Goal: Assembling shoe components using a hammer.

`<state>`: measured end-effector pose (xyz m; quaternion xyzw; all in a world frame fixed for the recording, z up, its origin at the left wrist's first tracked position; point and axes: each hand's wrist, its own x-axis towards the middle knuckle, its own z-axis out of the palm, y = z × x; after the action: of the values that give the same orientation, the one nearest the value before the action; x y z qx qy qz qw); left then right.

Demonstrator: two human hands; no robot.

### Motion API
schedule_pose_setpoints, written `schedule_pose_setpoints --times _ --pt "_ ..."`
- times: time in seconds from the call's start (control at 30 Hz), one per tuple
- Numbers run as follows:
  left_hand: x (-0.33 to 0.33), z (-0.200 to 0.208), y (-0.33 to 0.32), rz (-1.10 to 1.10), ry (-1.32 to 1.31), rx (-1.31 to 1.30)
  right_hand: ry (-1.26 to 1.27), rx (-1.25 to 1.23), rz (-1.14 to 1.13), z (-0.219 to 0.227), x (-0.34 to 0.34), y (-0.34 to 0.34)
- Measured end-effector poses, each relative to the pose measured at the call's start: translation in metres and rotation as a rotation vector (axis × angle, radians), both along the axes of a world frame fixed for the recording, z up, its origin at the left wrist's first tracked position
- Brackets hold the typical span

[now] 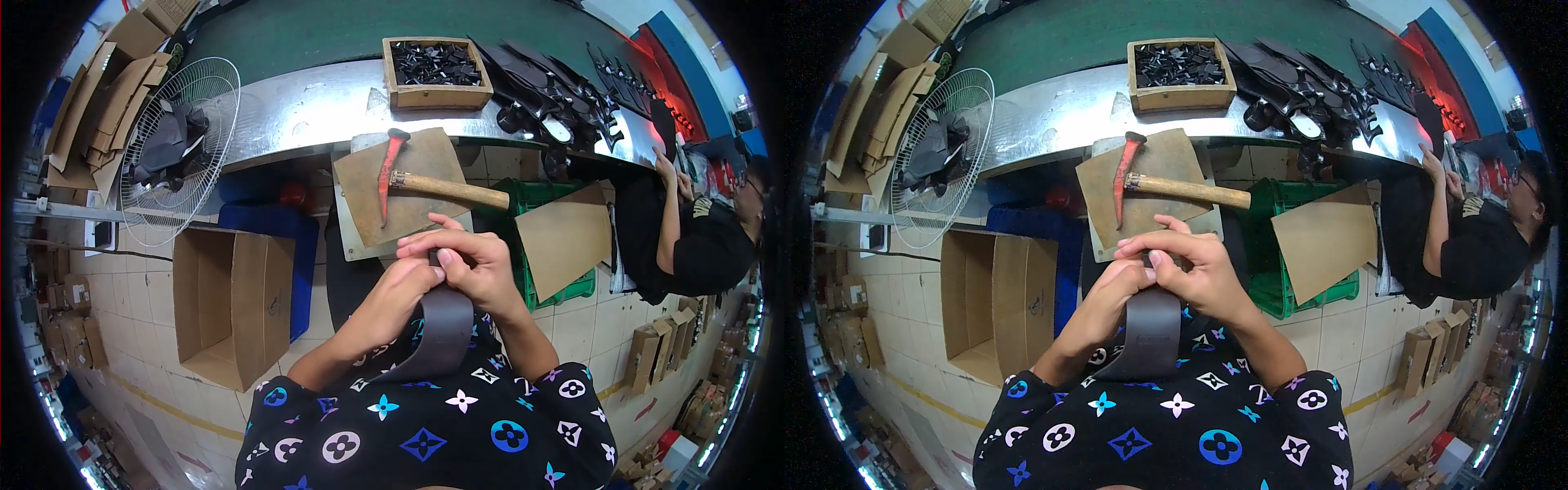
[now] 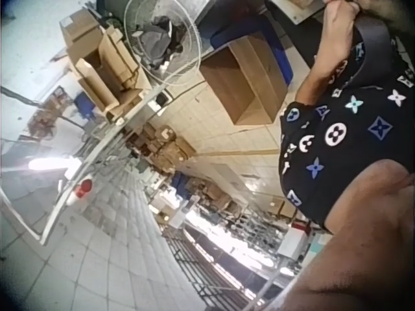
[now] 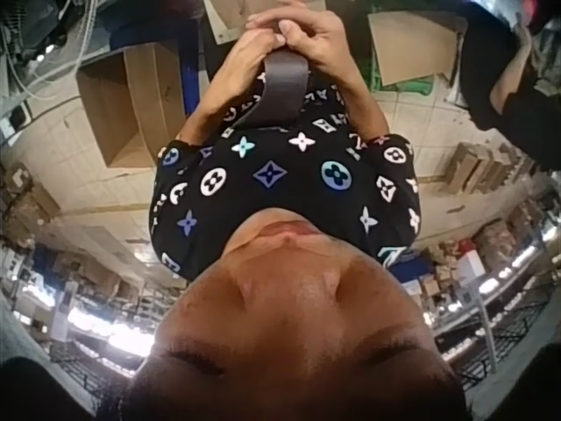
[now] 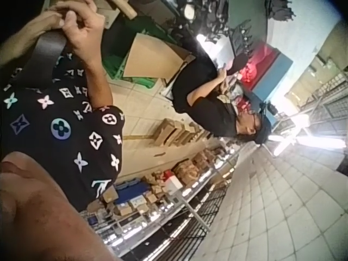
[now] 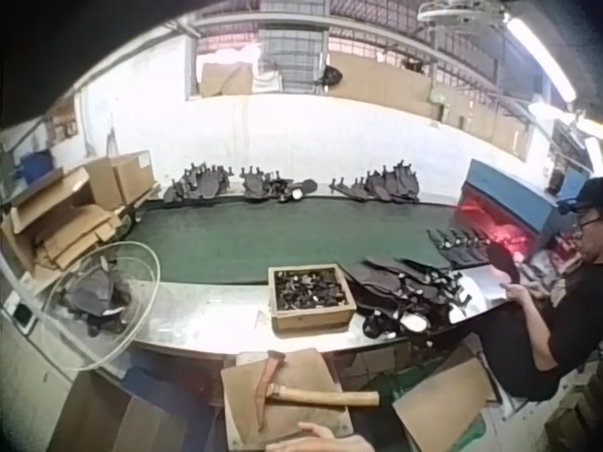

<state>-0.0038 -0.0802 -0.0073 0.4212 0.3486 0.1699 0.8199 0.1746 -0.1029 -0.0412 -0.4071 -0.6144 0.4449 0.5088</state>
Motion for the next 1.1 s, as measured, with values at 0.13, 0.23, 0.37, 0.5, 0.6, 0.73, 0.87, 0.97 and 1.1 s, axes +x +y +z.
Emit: schedule_pose_setpoints --times 0.13,0.23,0.37,0.5,0.6,0.73,0.87,0.97,1.1 --pt "-0.004 -0.023 0.001 -0.010 -0.186 0.038 0.073 -0.174 0.129 0.005 0.004 -0.004" --pt "-0.011 0.014 0.006 -0.123 -0.140 -0.060 0.557 -0.460 0.256 0.017 0.008 -0.008" --pt "-0.015 0.012 0.004 -0.235 -0.218 -0.124 0.296 0.004 0.333 0.005 0.009 0.012" --pt "-0.018 0.014 0.002 -0.330 -0.262 -0.118 0.367 0.086 0.405 0.007 0.007 0.014" --pt "-0.020 0.020 0.003 -0.331 -0.247 -0.099 0.530 -0.025 0.464 0.003 0.002 0.014" --pt "-0.020 0.022 0.006 -0.346 -0.243 0.002 0.482 -0.016 0.491 0.010 0.005 0.012" --pt "-0.014 0.011 0.012 0.101 -0.164 0.387 0.426 -0.436 0.298 0.015 0.001 0.000" --pt "-0.007 -0.013 0.031 0.684 0.122 0.999 0.385 -0.513 0.460 0.006 0.013 -0.020" --pt "0.005 -0.039 0.049 0.590 0.097 0.988 0.410 -0.494 0.007 -0.005 0.019 -0.045"
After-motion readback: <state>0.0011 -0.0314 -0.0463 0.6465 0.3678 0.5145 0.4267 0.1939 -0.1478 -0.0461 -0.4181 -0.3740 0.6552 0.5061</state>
